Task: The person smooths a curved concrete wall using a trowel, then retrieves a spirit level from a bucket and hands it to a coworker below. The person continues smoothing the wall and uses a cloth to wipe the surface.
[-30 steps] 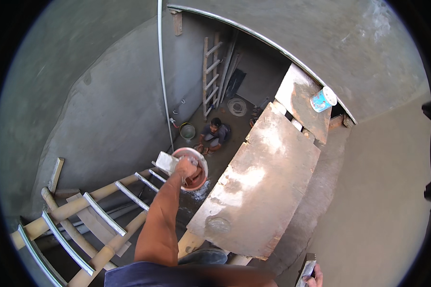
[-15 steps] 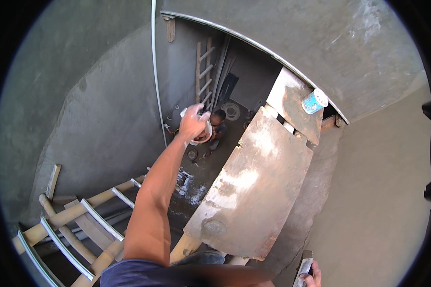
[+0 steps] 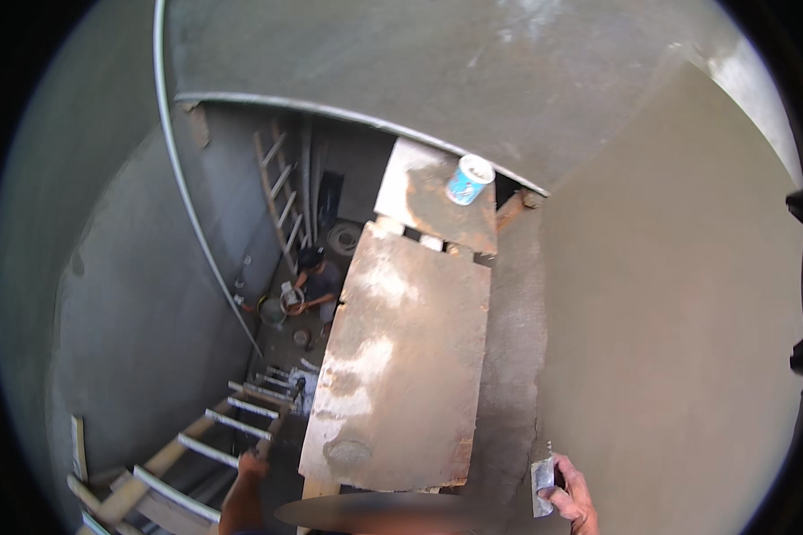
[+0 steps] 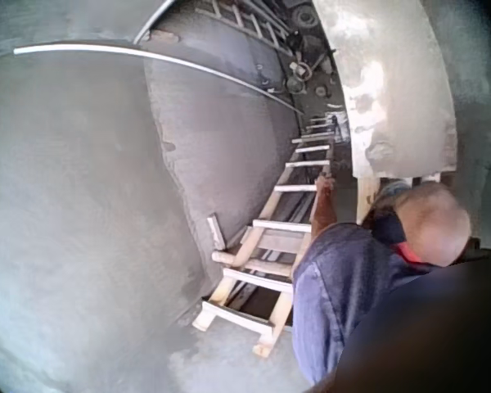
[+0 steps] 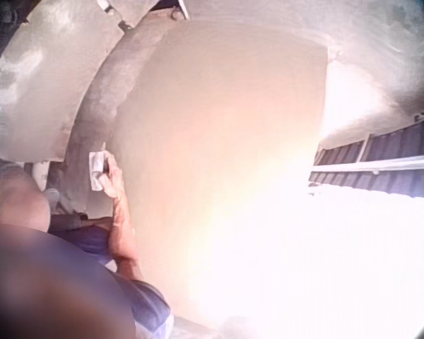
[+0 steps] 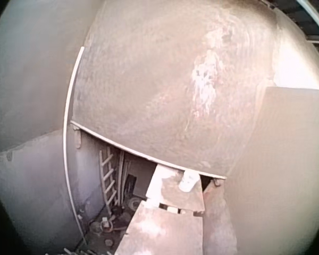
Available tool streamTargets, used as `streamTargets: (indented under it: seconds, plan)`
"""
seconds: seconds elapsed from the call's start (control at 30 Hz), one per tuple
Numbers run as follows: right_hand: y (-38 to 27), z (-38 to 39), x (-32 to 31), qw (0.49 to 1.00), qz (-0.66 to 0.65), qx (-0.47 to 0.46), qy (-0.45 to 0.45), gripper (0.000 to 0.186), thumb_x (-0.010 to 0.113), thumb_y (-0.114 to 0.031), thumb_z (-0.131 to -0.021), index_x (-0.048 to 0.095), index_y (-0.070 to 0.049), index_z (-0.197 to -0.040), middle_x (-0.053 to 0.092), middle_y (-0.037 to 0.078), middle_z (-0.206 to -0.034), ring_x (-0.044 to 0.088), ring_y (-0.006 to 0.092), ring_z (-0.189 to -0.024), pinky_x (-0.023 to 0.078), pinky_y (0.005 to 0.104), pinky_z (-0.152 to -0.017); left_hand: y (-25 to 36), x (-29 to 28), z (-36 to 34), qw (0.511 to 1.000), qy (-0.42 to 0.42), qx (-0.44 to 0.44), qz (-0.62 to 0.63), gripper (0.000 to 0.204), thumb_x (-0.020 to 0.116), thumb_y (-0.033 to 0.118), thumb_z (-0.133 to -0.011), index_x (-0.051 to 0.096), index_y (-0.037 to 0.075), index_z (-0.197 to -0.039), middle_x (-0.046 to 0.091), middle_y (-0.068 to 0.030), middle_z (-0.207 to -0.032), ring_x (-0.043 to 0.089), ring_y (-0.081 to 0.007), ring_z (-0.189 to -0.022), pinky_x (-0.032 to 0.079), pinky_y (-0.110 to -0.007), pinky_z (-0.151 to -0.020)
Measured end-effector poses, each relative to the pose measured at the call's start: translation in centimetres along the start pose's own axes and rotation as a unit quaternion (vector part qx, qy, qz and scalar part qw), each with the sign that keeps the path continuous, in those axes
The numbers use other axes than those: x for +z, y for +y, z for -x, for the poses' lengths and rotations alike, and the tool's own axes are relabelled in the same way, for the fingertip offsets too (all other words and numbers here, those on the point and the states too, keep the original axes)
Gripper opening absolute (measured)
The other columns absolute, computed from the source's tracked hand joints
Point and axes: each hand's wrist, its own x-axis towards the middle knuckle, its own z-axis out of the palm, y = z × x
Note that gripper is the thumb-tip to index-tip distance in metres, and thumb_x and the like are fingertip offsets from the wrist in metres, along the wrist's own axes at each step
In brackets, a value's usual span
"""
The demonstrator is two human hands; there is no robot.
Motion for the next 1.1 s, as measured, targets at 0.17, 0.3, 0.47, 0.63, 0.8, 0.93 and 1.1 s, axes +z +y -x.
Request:
streamTargets:
  seconds: [0.17,0.3,0.47,0.63,0.8,0.93,1.1]
  plan:
    - [-4.4,2.6,-0.4,0.973,0.206,-0.096,0.041,0.08,0.085,-0.03,-0.081,0.056,-0.002,-0.15,0.068,0.022,-0.14,0.067,0.0356,-0.131,0.051,0.0445,-0.114,-0.3,-3.6,-1.0,0.832,0.318,0.403,-0.21,0.037,0.07,0.024,-0.093,0.078,0.009,-0.126,0.08,-0.0187,-0.106,0.076,-0.034,-0.087,0.06,-0.053,-0.07]
    - [-8.6,5.6,0.0,0.94,0.188,-0.268,0.093,0.075,0.071,-0.03,-0.082,0.056,0.003,-0.147,0.069,0.023,-0.131,0.069,0.0399,-0.118,0.054,0.0454,-0.104,5.3,-11.1,-3.3,0.993,0.08,0.092,0.001,0.035,0.072,0.026,-0.095,0.078,0.008,-0.124,0.08,-0.0181,-0.107,0.076,-0.0354,-0.091,0.06,-0.052,-0.076]
    - [-8.8,5.3,-0.6,0.966,0.045,-0.23,0.107,0.06,0.073,-0.031,-0.085,0.063,-0.005,-0.139,0.073,0.025,-0.117,0.071,0.0418,-0.116,0.055,0.0497,-0.101,17.0,-19.7,0.9,0.973,0.106,0.204,-0.022,0.033,0.073,0.03,-0.096,0.078,0.008,-0.12,0.08,-0.0174,-0.107,0.075,-0.0371,-0.096,0.059,-0.051,-0.084]
    - [-6.6,4.2,-1.6,0.961,-0.164,-0.035,0.221,0.057,0.071,-0.034,-0.093,0.064,-0.009,-0.144,0.074,0.018,-0.128,0.071,0.0343,-0.12,0.055,0.048,-0.103,32.1,-28.8,12.0,0.921,0.112,0.371,-0.042,0.032,0.074,0.033,-0.098,0.078,0.008,-0.117,0.079,-0.0166,-0.108,0.074,-0.0389,-0.101,0.059,-0.05,-0.092]
    - [-8.0,10.9,-2.0,0.937,-0.275,-0.016,0.216,0.056,0.065,-0.032,-0.098,0.063,-0.007,-0.148,0.071,0.016,-0.137,0.066,0.0291,-0.127,0.052,0.0453,-0.108,43.2,-34.2,25.4,0.816,0.066,0.571,-0.065,0.032,0.078,0.028,-0.098,0.077,0.007,-0.123,0.078,-0.0185,-0.12,0.075,-0.0336,-0.11,0.06,-0.043,-0.093]
    - [-13.7,18.8,-4.4,0.928,-0.312,-0.016,0.205,0.055,0.062,-0.031,-0.1,0.062,-0.005,-0.148,0.069,0.016,-0.14,0.064,0.0274,-0.13,0.051,0.0442,-0.11,44.7,-39.5,33.6,0.909,-0.144,0.392,-0.006,0.056,0.084,0.019,-0.092,0.066,0.007,-0.144,0.074,-0.0097,-0.134,0.07,-0.0371,-0.122,0.061,-0.047,-0.099]
    - [-21.3,27.7,-7.3,0.911,-0.354,-0.044,0.206,0.054,0.058,-0.03,-0.102,0.061,-0.003,-0.149,0.067,0.016,-0.143,0.06,0.0253,-0.134,0.049,0.0427,-0.113,43.2,-49.2,38.2,0.785,-0.24,0.571,-0.005,0.035,0.061,0.025,-0.109,0.068,0.01,-0.14,0.075,-0.0087,-0.125,0.072,-0.0275,-0.102,0.06,-0.042,-0.082]
